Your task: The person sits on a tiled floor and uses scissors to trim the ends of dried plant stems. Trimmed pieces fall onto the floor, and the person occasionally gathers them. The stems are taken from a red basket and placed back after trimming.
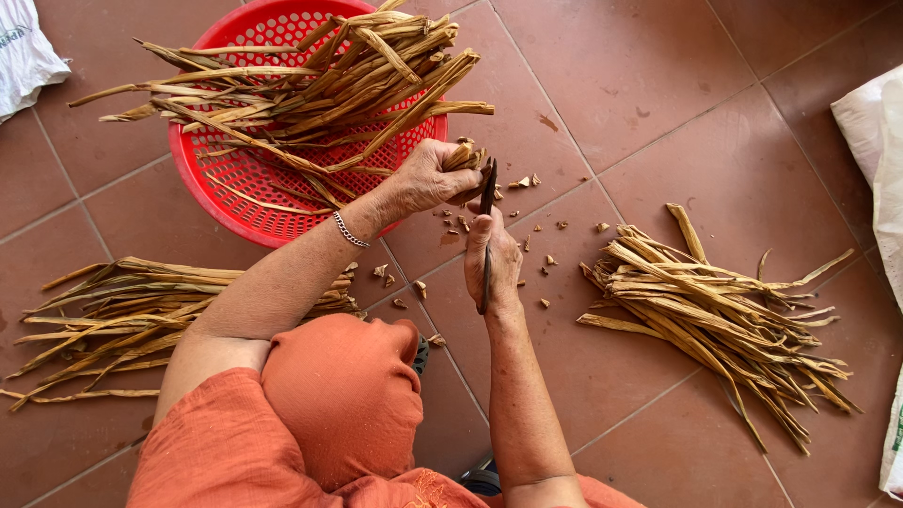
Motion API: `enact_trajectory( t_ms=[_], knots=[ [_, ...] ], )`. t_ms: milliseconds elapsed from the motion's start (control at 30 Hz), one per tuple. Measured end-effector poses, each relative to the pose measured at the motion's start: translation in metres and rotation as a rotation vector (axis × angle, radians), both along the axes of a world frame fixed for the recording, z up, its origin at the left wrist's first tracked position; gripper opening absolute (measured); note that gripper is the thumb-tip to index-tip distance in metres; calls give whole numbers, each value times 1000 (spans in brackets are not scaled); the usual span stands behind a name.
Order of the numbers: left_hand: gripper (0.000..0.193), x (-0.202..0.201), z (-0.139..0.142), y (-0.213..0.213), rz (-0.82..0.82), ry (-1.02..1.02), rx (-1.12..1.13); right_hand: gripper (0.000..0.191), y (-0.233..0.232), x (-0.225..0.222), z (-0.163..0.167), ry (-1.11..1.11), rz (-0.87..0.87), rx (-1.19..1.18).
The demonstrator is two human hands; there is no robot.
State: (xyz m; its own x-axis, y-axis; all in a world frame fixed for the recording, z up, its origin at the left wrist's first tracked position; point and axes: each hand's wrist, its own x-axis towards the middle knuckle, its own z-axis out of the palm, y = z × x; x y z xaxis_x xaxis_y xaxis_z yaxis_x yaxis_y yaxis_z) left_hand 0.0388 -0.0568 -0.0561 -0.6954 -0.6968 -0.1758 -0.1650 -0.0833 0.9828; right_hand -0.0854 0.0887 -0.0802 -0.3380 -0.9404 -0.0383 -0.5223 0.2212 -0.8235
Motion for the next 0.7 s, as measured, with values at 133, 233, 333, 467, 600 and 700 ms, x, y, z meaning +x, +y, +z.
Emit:
enact_trajectory(
  t_ms=[133,233,333,467,600,700],
  knots=[
    [12,0,1,1,-20,47,33,98,-1,0,0,-45,10,-61],
    [14,-1,1,3,-23,10,18,94,2,1,-2,-124,-37,-36],
    [10,3,5,0,-13,-9,43,89,1,-4,-3,-252,-90,-86],
    [3,21,19,-24,199,149,133,85,-1,-17,0,-367,-133,-76],
    [17,31,28,-61,361,65,-459,83,2,-19,-1,-429,-148,-60],
    [23,18,26,-80,425,-121,-614,81,4,-18,-4,-456,-137,-46]
  ],
)
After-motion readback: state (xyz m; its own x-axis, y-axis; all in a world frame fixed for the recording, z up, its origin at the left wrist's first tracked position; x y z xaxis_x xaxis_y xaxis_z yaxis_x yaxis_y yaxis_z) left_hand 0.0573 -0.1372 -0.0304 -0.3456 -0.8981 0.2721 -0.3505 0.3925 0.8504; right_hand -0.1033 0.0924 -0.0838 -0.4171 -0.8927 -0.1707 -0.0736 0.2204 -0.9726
